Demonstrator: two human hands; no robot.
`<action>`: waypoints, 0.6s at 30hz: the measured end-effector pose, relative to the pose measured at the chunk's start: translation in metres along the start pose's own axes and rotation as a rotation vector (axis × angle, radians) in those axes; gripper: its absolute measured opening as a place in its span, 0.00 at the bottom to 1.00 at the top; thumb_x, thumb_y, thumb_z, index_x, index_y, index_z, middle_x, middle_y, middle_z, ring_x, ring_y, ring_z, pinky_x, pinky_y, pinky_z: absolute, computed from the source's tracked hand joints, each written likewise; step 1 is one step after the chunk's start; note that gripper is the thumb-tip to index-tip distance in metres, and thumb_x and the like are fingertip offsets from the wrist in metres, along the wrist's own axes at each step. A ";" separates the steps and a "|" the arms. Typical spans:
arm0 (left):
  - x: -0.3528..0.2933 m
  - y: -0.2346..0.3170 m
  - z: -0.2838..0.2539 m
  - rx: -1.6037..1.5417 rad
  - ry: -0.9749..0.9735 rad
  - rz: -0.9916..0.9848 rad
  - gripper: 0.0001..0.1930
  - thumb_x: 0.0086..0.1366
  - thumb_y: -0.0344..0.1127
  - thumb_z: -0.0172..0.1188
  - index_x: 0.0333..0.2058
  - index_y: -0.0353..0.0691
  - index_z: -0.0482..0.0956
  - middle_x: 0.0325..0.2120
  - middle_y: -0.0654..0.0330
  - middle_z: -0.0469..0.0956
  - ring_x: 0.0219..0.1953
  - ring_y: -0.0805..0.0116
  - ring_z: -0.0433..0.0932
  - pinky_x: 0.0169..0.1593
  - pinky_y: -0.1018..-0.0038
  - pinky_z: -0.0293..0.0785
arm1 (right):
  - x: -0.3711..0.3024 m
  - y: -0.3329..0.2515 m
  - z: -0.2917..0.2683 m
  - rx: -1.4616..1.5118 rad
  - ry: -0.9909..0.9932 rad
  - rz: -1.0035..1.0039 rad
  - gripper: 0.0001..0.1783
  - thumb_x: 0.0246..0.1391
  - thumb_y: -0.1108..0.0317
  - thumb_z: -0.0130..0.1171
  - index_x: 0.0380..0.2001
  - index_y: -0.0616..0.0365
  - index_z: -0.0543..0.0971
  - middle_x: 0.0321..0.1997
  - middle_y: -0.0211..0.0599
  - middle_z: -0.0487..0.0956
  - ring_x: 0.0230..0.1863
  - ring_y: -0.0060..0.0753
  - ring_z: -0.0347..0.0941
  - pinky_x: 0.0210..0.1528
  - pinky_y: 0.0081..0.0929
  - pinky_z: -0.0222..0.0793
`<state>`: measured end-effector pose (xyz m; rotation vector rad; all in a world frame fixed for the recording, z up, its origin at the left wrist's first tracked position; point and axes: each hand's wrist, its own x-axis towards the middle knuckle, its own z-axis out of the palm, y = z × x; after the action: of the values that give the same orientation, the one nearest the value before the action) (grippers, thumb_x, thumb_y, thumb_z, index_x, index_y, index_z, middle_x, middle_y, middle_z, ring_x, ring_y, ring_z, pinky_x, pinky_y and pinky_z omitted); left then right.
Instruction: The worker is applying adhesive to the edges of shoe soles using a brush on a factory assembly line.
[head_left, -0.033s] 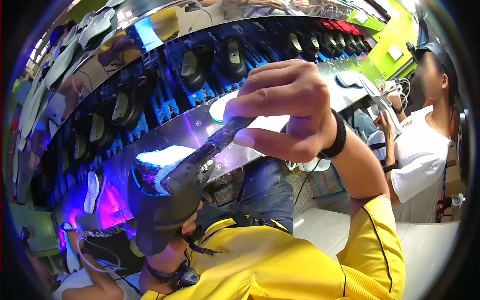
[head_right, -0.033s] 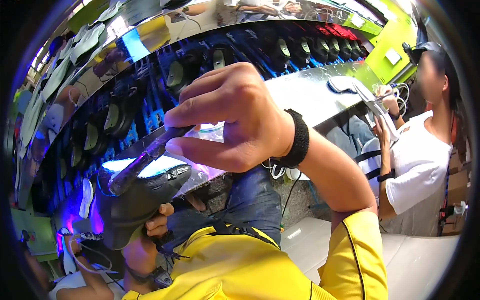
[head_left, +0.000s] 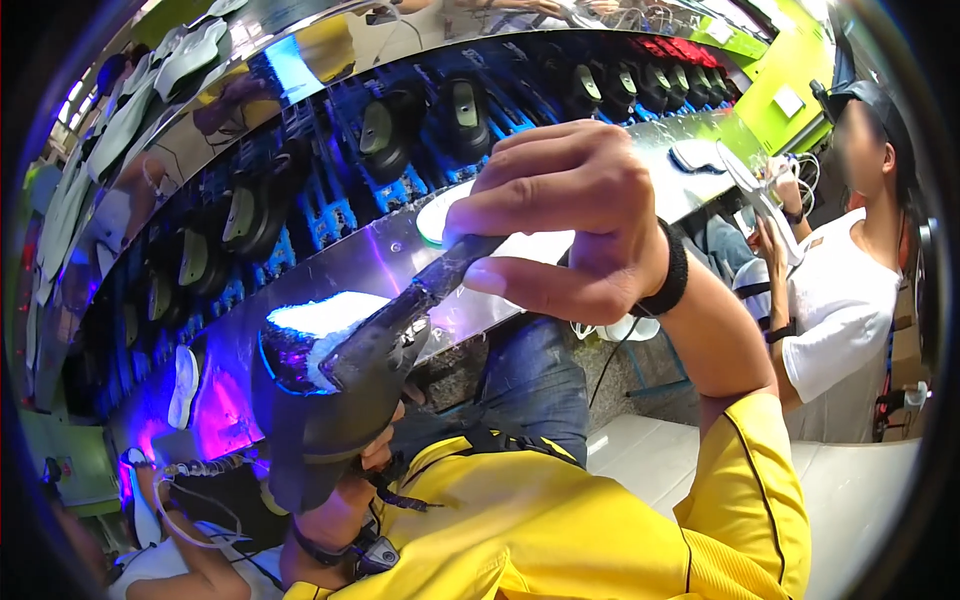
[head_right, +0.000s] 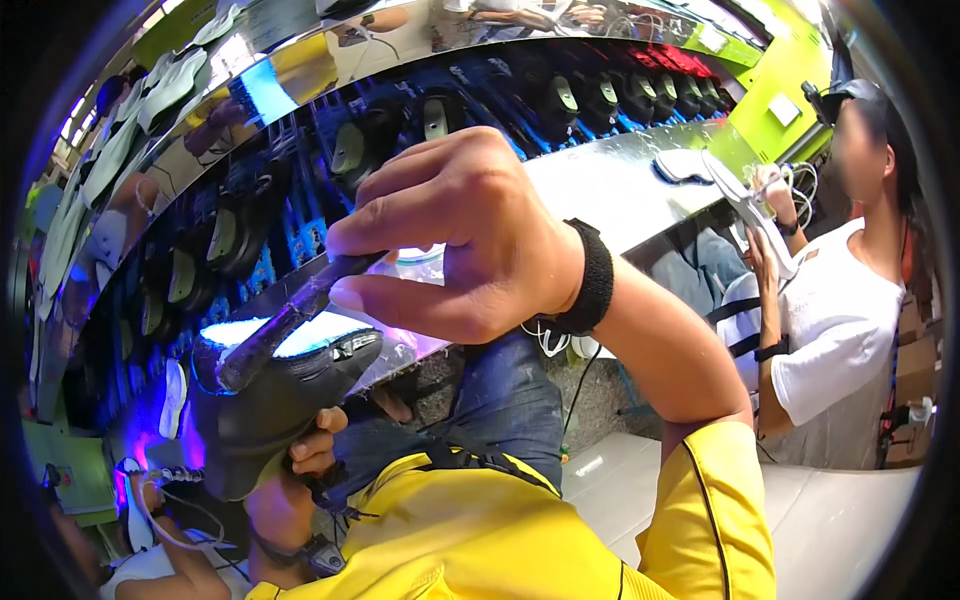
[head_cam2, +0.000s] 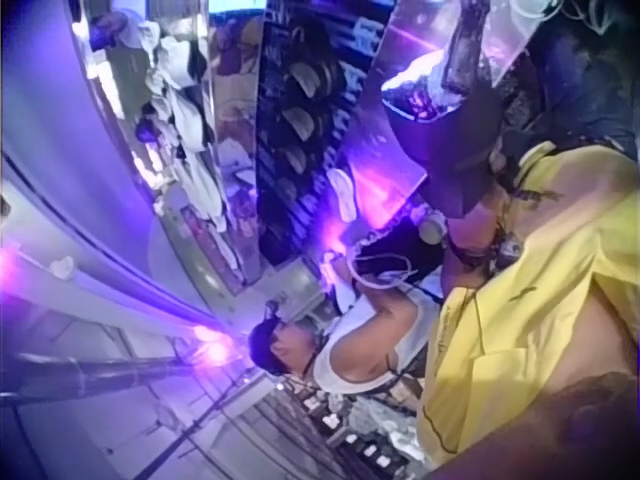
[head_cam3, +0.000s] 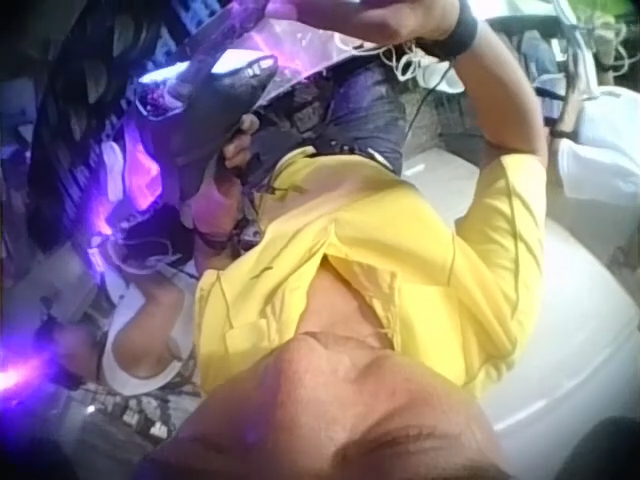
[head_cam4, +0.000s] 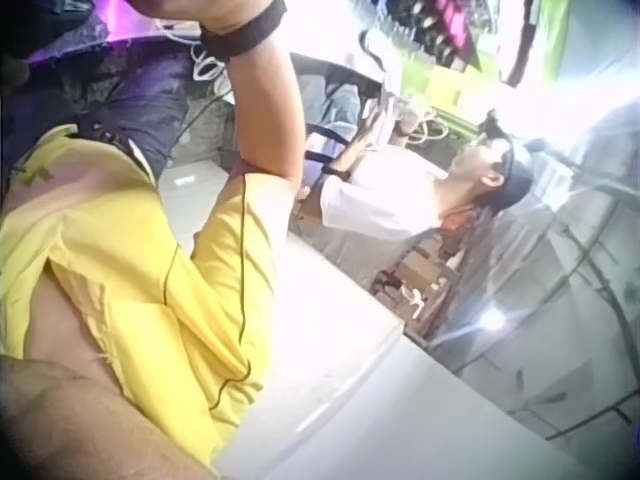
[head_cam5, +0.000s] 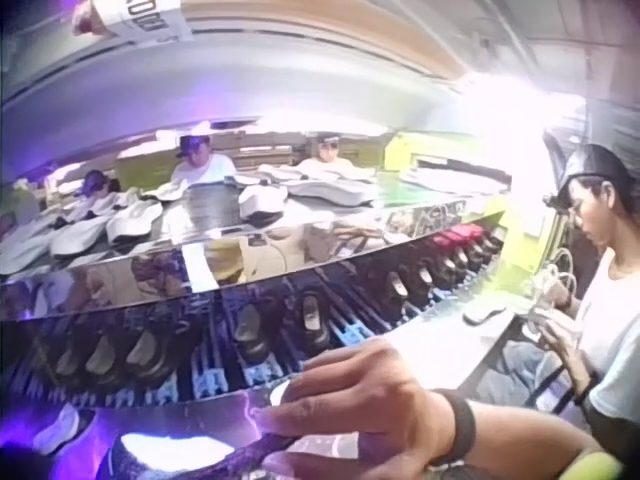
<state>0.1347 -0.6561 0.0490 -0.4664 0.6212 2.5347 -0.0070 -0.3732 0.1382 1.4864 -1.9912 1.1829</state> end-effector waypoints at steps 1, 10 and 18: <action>-0.001 0.000 -0.001 0.003 -0.006 -0.005 0.26 0.76 0.43 0.57 0.66 0.34 0.73 0.58 0.50 0.82 0.57 0.57 0.83 0.65 0.58 0.78 | -0.002 0.001 0.003 0.041 0.024 0.023 0.15 0.41 0.69 0.78 0.34 0.64 0.89 0.25 0.44 0.83 0.24 0.44 0.81 0.28 0.32 0.75; -0.022 -0.007 -0.020 0.033 -0.048 -0.051 0.28 0.75 0.45 0.57 0.67 0.34 0.72 0.58 0.50 0.82 0.57 0.56 0.83 0.65 0.57 0.78 | -0.036 0.002 0.024 0.067 0.124 0.126 0.15 0.46 0.66 0.77 0.35 0.64 0.90 0.30 0.49 0.86 0.29 0.46 0.84 0.33 0.32 0.79; -0.047 -0.009 -0.033 0.044 -0.059 -0.072 0.29 0.74 0.46 0.57 0.67 0.33 0.71 0.59 0.49 0.81 0.58 0.55 0.83 0.65 0.57 0.78 | -0.069 0.003 0.043 0.111 0.179 0.232 0.18 0.49 0.65 0.71 0.38 0.70 0.88 0.27 0.47 0.83 0.24 0.39 0.78 0.29 0.33 0.71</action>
<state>0.1853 -0.6827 0.0388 -0.3905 0.6261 2.4519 0.0231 -0.3667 0.0626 1.1738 -2.0434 1.4872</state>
